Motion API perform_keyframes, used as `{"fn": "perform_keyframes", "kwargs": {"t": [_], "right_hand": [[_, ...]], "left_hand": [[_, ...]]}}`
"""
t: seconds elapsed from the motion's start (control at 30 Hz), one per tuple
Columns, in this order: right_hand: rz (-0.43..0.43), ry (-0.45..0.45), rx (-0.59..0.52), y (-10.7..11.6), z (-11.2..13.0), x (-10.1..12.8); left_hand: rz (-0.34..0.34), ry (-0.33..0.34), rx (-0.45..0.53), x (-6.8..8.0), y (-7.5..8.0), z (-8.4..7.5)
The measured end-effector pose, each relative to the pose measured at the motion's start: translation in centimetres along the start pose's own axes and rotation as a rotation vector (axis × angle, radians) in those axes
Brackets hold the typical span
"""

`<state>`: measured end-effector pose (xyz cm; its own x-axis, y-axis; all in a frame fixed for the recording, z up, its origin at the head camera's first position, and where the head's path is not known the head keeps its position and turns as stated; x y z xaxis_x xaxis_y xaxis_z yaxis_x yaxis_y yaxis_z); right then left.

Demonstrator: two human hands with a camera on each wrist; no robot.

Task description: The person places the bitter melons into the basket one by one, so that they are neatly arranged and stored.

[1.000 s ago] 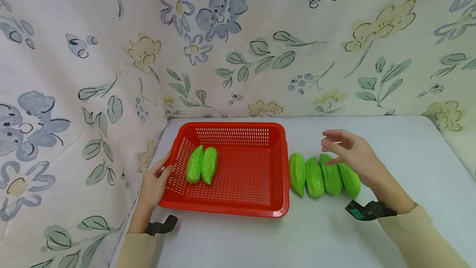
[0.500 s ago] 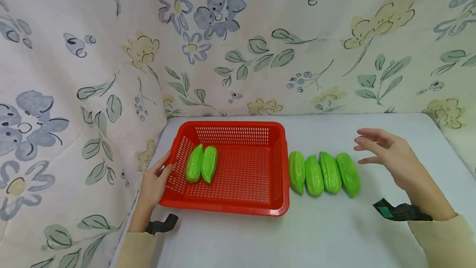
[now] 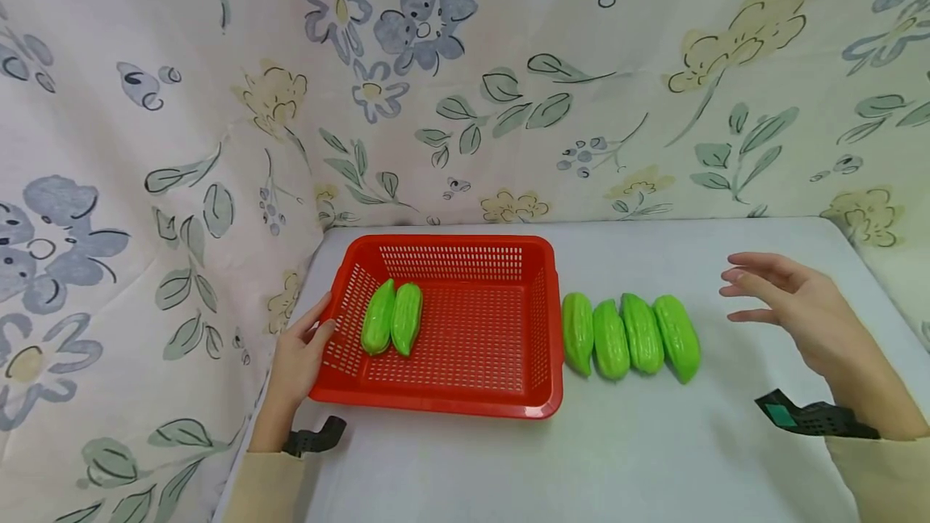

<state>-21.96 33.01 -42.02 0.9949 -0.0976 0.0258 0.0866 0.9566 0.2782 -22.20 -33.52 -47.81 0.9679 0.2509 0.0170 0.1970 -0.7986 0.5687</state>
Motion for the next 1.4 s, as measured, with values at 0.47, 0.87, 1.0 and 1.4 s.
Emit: {"fn": "perform_keyframes", "kwargs": {"t": [0.47,0.87,1.0,1.4], "right_hand": [[0.083,-0.048,0.312,-3.0,-3.3,-0.5],[0.147,-0.131,0.427,-4.9,-6.7,-1.4],[0.167,-0.147,0.427,-5.5,-7.6,-1.5],[0.199,-0.137,0.456,-6.4,-8.4,-1.6]], "left_hand": [[0.004,0.024,0.006,-0.1,-0.1,0.3],[0.0,0.022,0.015,-0.1,0.0,0.3],[0.005,0.025,0.028,-0.1,0.0,0.2],[0.018,0.041,0.026,0.0,-0.1,0.1]]}}
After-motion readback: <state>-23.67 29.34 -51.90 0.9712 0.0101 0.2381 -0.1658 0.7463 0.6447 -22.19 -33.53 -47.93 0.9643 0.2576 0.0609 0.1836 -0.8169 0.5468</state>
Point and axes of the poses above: each hand's wrist, its own x-axis away from the middle knuckle, its own y-axis out of the back of the hand, z = x × y, the point moved 10 cm from there along -x, towards the middle knuckle, and after that the axes turned 7 degrees about -z, right-handed, at the moved point
